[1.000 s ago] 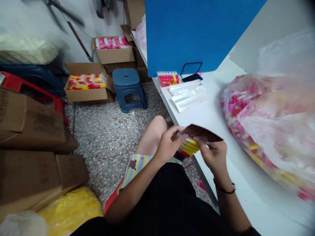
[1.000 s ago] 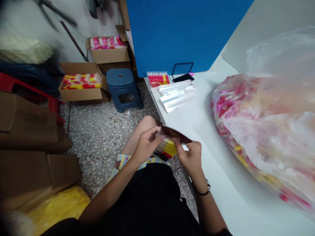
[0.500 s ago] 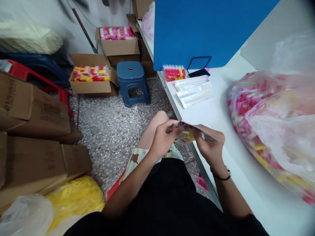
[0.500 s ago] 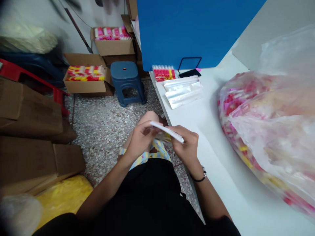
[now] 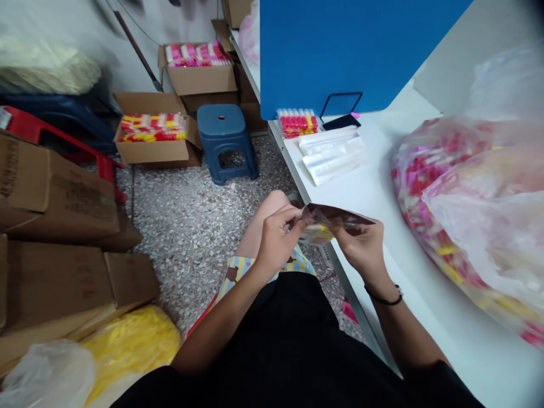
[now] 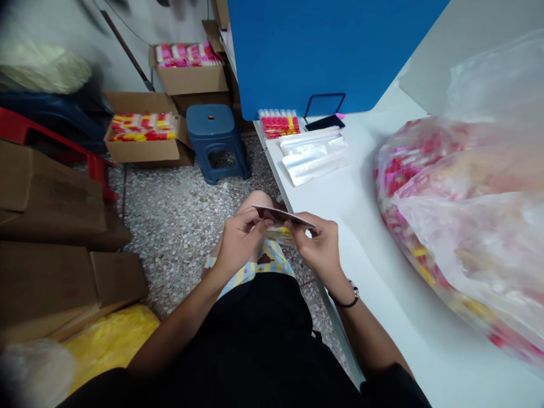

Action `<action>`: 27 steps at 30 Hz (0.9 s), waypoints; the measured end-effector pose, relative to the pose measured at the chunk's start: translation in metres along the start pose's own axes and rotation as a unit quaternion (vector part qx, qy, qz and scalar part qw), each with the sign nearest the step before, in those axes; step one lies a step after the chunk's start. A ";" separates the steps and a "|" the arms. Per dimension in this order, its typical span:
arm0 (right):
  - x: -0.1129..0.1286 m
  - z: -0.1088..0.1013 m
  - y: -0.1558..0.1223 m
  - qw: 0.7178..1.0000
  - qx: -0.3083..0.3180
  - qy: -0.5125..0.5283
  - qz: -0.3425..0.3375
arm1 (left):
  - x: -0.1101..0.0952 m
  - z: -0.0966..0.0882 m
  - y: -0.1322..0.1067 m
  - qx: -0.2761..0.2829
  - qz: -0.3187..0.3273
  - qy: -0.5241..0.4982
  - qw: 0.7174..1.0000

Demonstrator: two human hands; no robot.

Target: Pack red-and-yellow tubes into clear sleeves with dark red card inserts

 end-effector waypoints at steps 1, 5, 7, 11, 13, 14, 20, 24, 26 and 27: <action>0.002 0.000 0.000 1.000 -0.015 -0.005 -0.005 | 0.001 0.000 0.001 0.021 -0.013 -0.004 1.000; 0.001 -0.005 0.005 1.000 0.010 0.023 0.016 | 0.000 -0.001 0.005 0.050 -0.012 0.016 0.999; -0.002 -0.008 0.009 0.996 0.070 0.029 0.048 | -0.003 -0.001 0.006 0.031 0.010 0.034 0.999; -0.008 -0.008 0.012 0.973 0.192 0.067 0.107 | -0.008 0.001 0.005 -0.013 0.048 0.046 0.998; -0.010 -0.004 0.011 0.968 0.189 0.105 0.125 | -0.008 0.002 0.005 -0.037 0.045 0.055 0.997; -0.011 0.000 0.011 0.968 0.179 0.117 0.133 | -0.007 0.003 0.005 -0.046 0.037 0.059 0.997; -0.021 0.013 0.011 0.967 0.142 0.141 0.154 | 0.008 0.004 0.009 -0.040 -0.029 0.046 0.998; -0.021 0.008 0.015 0.984 0.079 0.109 0.118 | 0.018 0.003 0.012 0.013 -0.045 0.028 0.999; -0.020 0.005 0.016 0.989 0.058 0.090 0.106 | 0.020 0.002 0.014 0.046 -0.035 0.014 0.998; -0.021 0.004 0.017 0.989 0.059 0.086 0.107 | 0.020 0.002 0.014 0.051 -0.027 0.010 0.998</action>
Point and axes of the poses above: each hand's wrist, its own y-axis towards the middle knuckle, its own z-axis out of the palm, x = y × z, the point moved 2 cm from there along y, towards the middle knuckle, and after that the axes turned 11 degrees about z, right-handed, at the moved point
